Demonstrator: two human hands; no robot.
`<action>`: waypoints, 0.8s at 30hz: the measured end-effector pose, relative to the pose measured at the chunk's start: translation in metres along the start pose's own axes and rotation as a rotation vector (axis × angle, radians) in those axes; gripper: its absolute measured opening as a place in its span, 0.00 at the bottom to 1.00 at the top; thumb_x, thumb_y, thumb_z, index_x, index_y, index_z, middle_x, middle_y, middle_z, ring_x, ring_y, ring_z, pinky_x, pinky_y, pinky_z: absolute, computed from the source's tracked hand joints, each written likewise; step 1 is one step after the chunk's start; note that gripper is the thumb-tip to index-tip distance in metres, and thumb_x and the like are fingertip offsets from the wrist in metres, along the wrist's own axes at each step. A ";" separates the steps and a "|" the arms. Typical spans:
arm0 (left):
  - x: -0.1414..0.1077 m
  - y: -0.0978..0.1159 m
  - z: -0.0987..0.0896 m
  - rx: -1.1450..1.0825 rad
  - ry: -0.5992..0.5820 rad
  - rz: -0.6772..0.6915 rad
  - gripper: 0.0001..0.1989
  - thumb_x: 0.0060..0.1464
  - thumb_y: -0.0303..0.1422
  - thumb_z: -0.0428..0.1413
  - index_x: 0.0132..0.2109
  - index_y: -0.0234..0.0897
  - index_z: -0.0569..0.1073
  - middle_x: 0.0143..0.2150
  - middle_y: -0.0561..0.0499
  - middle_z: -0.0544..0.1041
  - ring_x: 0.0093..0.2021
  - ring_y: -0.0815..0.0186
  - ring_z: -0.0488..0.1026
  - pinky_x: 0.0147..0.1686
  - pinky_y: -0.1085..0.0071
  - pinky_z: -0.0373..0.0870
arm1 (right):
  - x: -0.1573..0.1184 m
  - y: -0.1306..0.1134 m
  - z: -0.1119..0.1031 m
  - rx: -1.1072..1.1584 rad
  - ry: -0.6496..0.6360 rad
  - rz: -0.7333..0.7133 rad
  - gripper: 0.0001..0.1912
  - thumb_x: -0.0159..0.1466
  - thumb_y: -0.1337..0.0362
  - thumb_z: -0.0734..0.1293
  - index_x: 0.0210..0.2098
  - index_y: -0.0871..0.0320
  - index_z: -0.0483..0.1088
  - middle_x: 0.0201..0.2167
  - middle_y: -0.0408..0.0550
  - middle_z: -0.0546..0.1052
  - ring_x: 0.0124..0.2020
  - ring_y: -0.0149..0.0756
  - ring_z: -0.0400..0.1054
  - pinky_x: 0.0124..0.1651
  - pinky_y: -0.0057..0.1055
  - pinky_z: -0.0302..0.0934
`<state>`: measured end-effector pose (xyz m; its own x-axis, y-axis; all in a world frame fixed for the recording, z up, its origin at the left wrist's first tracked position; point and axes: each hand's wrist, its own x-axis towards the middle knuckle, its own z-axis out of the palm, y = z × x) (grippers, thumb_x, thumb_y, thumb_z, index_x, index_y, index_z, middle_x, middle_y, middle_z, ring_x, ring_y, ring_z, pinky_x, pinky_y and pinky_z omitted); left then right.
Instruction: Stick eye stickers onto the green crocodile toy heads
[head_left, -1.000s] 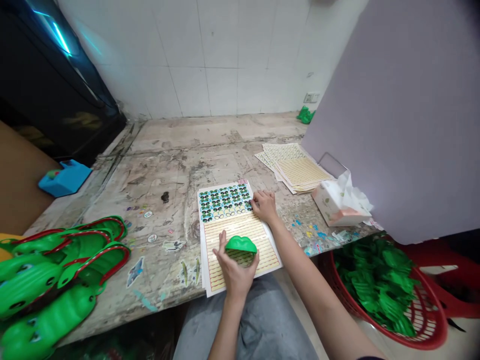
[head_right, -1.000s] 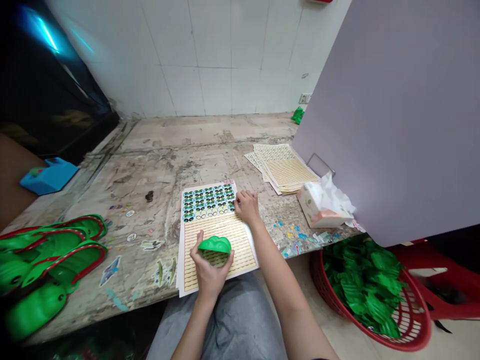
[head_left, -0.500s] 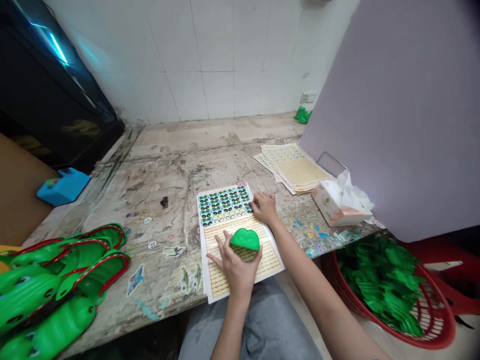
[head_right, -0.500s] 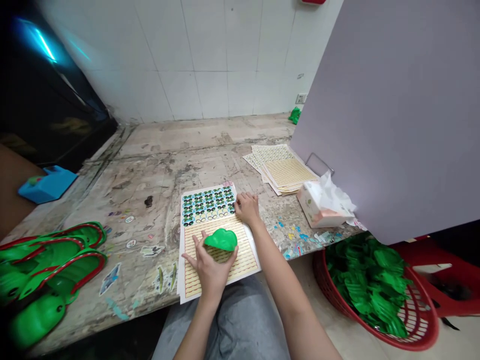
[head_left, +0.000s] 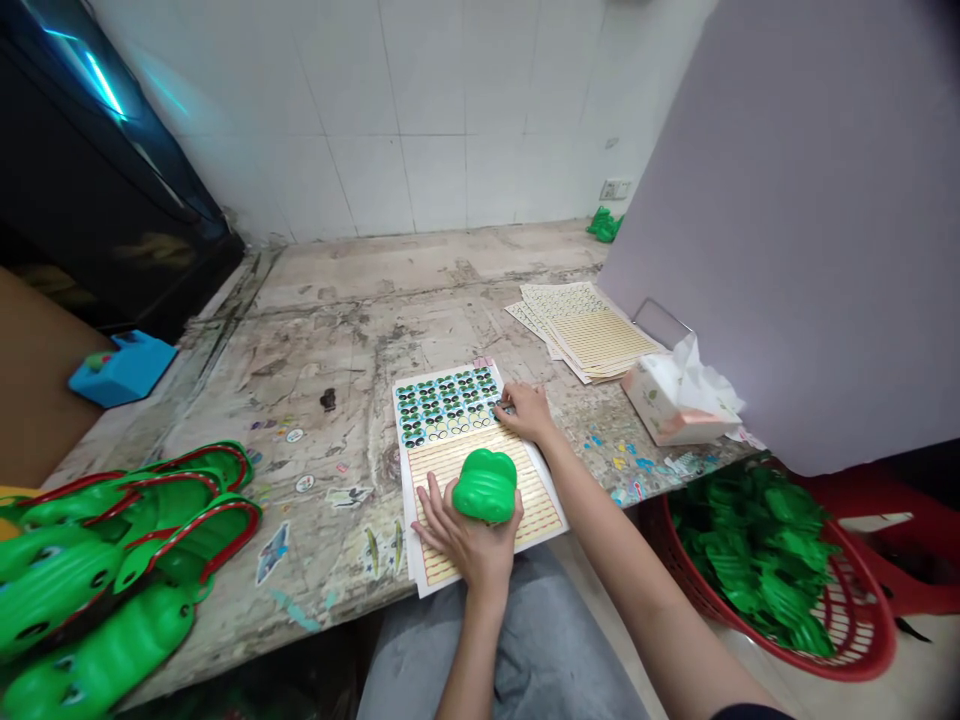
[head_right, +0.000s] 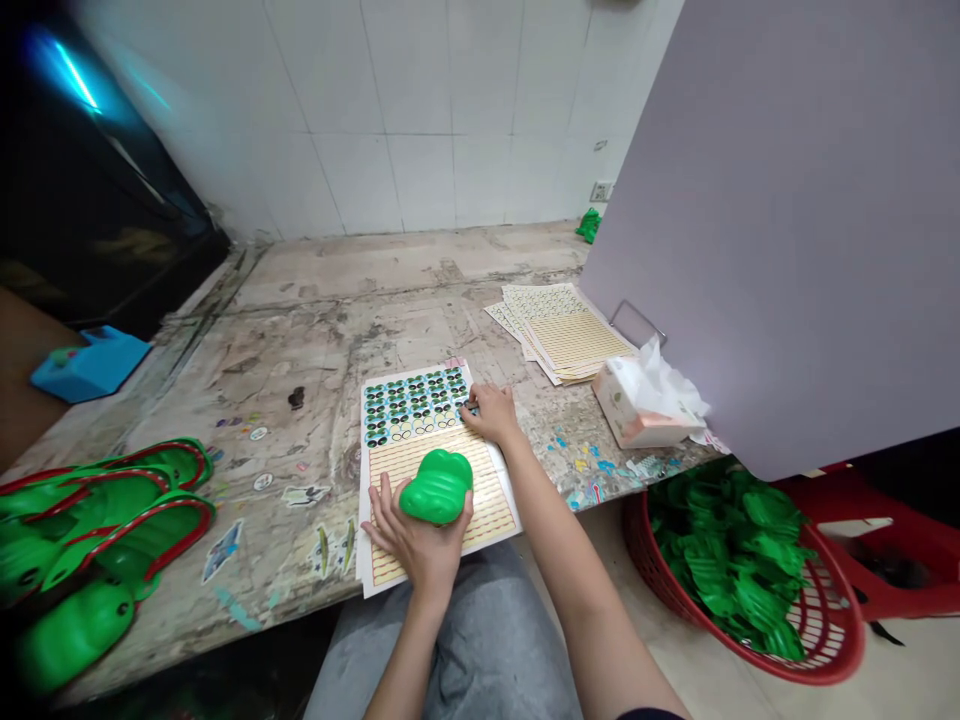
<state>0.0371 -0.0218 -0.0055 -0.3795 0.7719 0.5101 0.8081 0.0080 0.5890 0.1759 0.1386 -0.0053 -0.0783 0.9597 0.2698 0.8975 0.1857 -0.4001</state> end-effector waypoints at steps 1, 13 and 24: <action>0.000 0.000 0.000 0.003 0.007 0.006 0.39 0.44 0.51 0.58 0.56 0.31 0.58 0.61 0.31 0.60 0.66 0.46 0.49 0.62 0.42 0.40 | 0.000 0.000 -0.001 0.011 0.006 -0.006 0.08 0.58 0.59 0.65 0.32 0.57 0.66 0.33 0.48 0.76 0.40 0.41 0.64 0.41 0.34 0.45; -0.004 -0.003 0.003 -0.007 -0.002 -0.027 0.39 0.41 0.53 0.58 0.54 0.32 0.60 0.63 0.30 0.58 0.67 0.45 0.45 0.62 0.42 0.39 | -0.071 -0.072 -0.036 0.737 0.226 0.378 0.16 0.54 0.50 0.68 0.26 0.57 0.67 0.23 0.46 0.72 0.26 0.35 0.66 0.30 0.30 0.58; -0.007 -0.006 0.004 0.040 -0.026 0.023 0.33 0.47 0.47 0.57 0.54 0.31 0.59 0.62 0.31 0.59 0.67 0.47 0.46 0.63 0.44 0.39 | -0.112 -0.096 -0.042 0.765 0.225 0.394 0.13 0.55 0.55 0.68 0.27 0.60 0.72 0.27 0.49 0.77 0.29 0.36 0.72 0.34 0.30 0.65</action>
<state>0.0369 -0.0249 -0.0150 -0.3490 0.7883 0.5068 0.8341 0.0148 0.5514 0.1168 0.0049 0.0396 0.3344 0.9344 0.1227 0.2995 0.0181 -0.9539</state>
